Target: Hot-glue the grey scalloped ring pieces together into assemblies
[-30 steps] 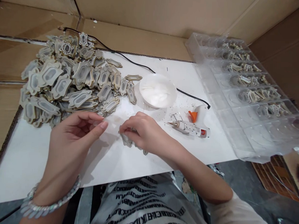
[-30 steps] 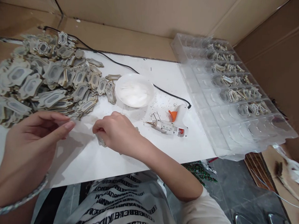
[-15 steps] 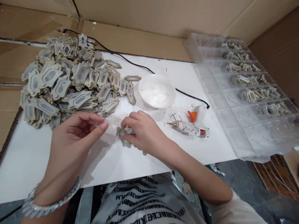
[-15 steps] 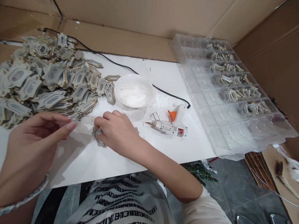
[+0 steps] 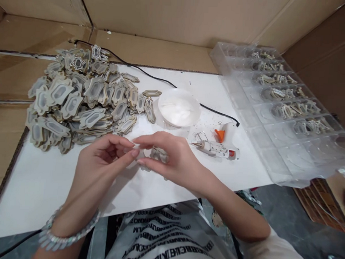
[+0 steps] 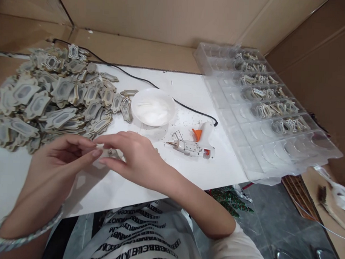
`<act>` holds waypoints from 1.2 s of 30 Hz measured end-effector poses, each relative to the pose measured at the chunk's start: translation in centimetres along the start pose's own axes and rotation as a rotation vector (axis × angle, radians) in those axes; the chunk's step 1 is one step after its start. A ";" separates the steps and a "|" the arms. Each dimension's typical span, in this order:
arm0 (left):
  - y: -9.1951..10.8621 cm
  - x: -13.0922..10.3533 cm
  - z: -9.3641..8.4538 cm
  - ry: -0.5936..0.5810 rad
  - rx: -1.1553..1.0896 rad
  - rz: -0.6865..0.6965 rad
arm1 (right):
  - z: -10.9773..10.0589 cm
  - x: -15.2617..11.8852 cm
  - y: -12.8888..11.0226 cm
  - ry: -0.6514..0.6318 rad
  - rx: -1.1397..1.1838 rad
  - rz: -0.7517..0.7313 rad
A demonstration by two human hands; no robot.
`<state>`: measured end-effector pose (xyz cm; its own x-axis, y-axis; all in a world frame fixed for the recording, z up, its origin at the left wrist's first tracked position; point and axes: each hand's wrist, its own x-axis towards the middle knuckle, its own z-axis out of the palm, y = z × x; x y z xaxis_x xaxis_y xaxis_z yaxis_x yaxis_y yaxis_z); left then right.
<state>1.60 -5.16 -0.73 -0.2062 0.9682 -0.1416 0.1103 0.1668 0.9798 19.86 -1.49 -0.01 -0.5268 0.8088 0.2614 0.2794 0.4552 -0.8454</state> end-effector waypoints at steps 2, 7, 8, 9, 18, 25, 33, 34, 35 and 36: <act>0.3 -0.1 0.5 -0.033 0.005 -0.010 | -0.1 -0.3 -0.1 0.025 0.002 -0.017; 1.1 0.0 1.6 -0.097 -0.003 -0.043 | -1.0 -1.2 0.0 0.085 -0.043 0.008; 1.2 0.0 1.8 -0.114 -0.010 -0.047 | -1.2 -1.4 0.1 0.094 -0.039 0.002; 1.3 0.1 1.9 -0.137 -0.020 -0.054 | -1.5 -1.5 0.2 0.100 -0.029 -0.004; 3.4 1.0 3.2 -0.213 0.072 -0.070 | -3.6 -3.4 1.4 0.253 0.022 0.111; 2.5 2.0 3.5 -0.161 0.416 0.135 | -2.4 -6.2 1.8 0.254 -0.128 0.128; 1.5 2.5 3.5 -0.110 0.481 0.222 | -0.9 -6.7 1.8 0.180 -0.137 0.209; 1.5 2.5 3.5 -0.111 0.467 0.215 | -0.8 -6.7 1.9 0.169 -0.133 0.221; 1.5 2.5 3.5 -0.113 0.455 0.207 | -0.8 -6.7 2.0 0.158 -0.134 0.227; 1.4 2.5 3.5 -0.115 0.446 0.203 | -0.7 -6.7 2.1 0.147 -0.142 0.224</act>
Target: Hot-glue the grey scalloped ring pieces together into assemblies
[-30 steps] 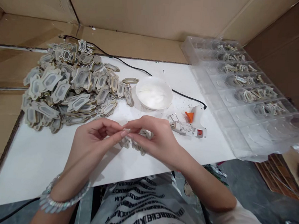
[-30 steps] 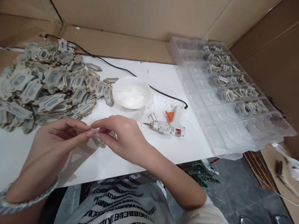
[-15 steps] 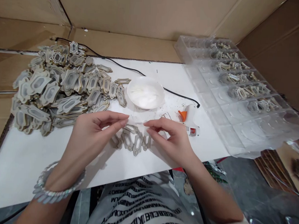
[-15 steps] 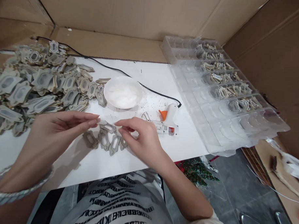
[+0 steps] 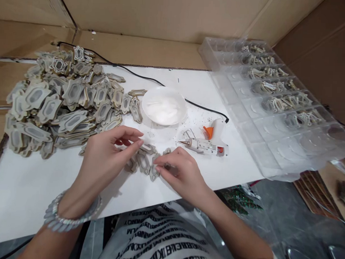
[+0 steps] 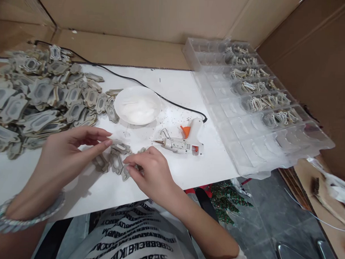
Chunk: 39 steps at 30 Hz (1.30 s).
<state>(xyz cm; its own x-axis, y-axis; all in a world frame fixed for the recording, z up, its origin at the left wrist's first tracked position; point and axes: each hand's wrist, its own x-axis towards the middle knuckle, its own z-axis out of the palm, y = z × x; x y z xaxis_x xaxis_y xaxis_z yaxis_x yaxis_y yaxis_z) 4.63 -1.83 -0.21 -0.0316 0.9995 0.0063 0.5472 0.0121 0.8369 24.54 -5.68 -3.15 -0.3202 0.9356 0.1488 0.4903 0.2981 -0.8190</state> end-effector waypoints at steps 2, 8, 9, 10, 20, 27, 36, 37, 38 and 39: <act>-0.1 0.0 0.0 -0.004 -0.014 0.002 | 0.1 0.0 0.2 -0.011 -0.022 -0.028; -0.5 0.1 0.1 0.008 -0.041 0.016 | 0.6 0.0 0.5 0.021 -0.117 -0.110; -0.5 0.1 0.1 0.007 -0.039 0.016 | 0.7 0.0 0.4 0.032 -0.137 -0.118; -0.5 0.1 0.1 0.005 -0.037 0.015 | 0.7 -0.1 0.4 0.048 -0.155 -0.128; -0.4 0.2 0.0 -0.126 -0.010 -0.163 | -0.5 -1.2 -0.5 0.199 -0.163 -0.141; -0.9 0.3 0.7 -0.159 -0.004 -0.191 | -1.6 -2.1 -0.5 0.246 -0.180 -0.126; 1.6 1.0 0.8 -0.221 0.405 -0.048 | -2.9 -2.0 -0.6 0.293 -0.214 -0.127; 1.8 1.2 0.9 -0.244 0.437 -0.041 | -2.9 -1.9 -0.6 0.289 -0.215 -0.124; 2.0 1.4 1.0 -0.272 0.467 -0.029 | -3.0 -1.9 -0.6 0.285 -0.216 -0.124; 2.1 1.7 1.1 -0.295 0.495 -0.012 | -3.1 -1.9 -0.6 0.284 -0.216 -0.123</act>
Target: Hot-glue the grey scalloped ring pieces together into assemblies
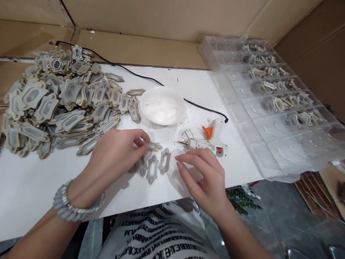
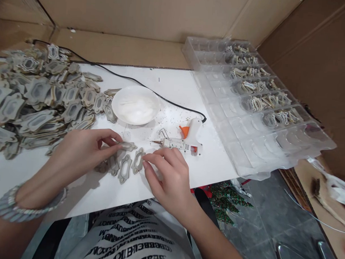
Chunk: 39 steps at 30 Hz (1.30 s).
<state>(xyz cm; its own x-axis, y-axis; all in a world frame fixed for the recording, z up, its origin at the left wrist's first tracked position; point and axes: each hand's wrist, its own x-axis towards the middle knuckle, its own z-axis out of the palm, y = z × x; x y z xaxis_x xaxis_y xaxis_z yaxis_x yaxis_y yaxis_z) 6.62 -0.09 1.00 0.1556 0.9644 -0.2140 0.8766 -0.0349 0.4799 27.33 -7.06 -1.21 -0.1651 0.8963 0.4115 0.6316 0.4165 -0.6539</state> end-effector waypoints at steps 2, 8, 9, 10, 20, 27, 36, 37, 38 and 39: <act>0.2 0.4 -0.1 -0.016 0.055 0.029 | -0.1 0.0 0.0 -0.001 -0.002 -0.005; 0.6 1.2 0.2 0.040 0.150 0.050 | -0.4 0.0 0.2 -0.003 -0.010 -0.004; 0.6 1.2 0.2 0.048 0.149 0.062 | -0.5 0.0 0.2 -0.001 -0.016 -0.008; 0.5 1.2 0.2 0.055 0.142 0.076 | -0.7 0.1 0.2 0.003 -0.023 -0.014; -1.7 2.4 -0.2 -0.047 0.031 0.378 | -4.1 6.3 2.7 0.037 -0.217 -0.247; -2.1 2.5 0.4 -0.045 -0.007 0.423 | -2.5 13.4 5.4 -0.264 -0.360 -0.347; -2.6 2.4 0.4 -0.019 -0.080 0.255 | 0.8 18.0 7.0 -0.605 -0.421 -0.409; -2.7 2.4 0.4 -0.011 -0.087 0.247 | 1.0 18.3 7.0 -0.620 -0.449 -0.414; -2.7 2.4 0.5 -0.009 -0.090 0.247 | 1.1 18.5 7.1 -0.627 -0.480 -0.422; -2.7 2.4 0.5 -0.007 -0.090 0.252 | 1.3 18.7 7.0 -0.631 -0.510 -0.434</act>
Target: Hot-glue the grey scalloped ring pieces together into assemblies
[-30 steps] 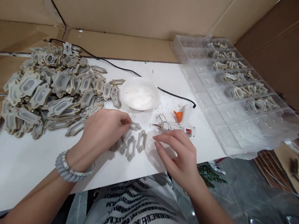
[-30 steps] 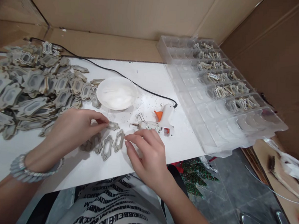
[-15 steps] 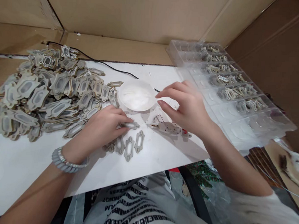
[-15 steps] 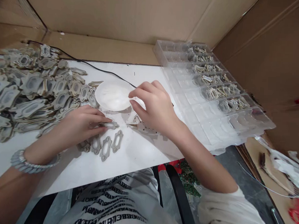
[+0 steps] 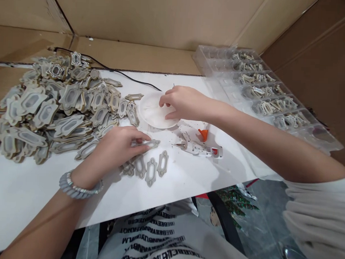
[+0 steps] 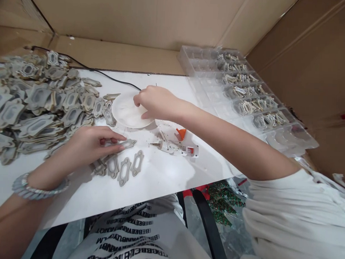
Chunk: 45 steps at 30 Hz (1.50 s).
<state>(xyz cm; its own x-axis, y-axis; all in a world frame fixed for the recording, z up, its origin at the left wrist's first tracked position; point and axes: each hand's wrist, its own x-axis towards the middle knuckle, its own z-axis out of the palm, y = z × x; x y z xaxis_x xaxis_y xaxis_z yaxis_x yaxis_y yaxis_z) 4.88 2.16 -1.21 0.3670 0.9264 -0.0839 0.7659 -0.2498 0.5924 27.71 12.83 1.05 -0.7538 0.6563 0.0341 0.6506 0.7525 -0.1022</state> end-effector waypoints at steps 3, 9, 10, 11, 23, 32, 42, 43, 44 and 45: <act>0.0 -0.1 0.2 0.011 -0.005 0.032 | -0.1 0.6 -0.2 -0.012 -0.092 -0.027; -0.2 0.0 0.4 -0.005 -0.032 0.048 | -1.8 0.9 -2.0 -0.176 -0.252 0.050; -0.2 0.0 0.4 -0.010 -0.030 0.049 | -2.1 0.8 -2.3 -0.208 -0.249 0.068; -0.3 0.0 0.4 -0.010 -0.027 0.052 | -2.4 0.7 -2.6 -0.228 -0.245 0.081; -0.9 -0.6 0.9 -0.018 0.156 0.292 | -2.3 0.9 -2.8 -0.198 -0.287 0.095; -0.3 -1.1 0.7 0.036 0.270 0.373 | -2.0 1.2 -2.8 -0.138 -0.331 0.147; -0.2 -1.2 0.8 0.096 0.331 0.427 | -2.9 0.6 -3.4 -0.092 -0.209 0.213; -0.2 -1.2 0.7 0.101 0.357 0.432 | -2.9 0.6 -3.4 -0.074 -0.197 0.210; -0.2 -1.3 0.7 0.104 0.383 0.436 | -2.9 0.6 -3.3 -0.056 -0.185 0.208; -0.2 -1.3 0.6 0.108 0.407 0.440 | -2.9 0.5 -3.3 -0.036 -0.171 0.211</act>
<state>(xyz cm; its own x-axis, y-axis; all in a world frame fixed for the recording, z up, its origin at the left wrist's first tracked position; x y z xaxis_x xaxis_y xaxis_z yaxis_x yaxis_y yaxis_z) 4.57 0.82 -1.71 0.6556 0.7300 0.1934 0.7029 -0.6835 0.1970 25.41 10.86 4.30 -0.6006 0.7995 -0.0054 0.7975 0.5996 0.0666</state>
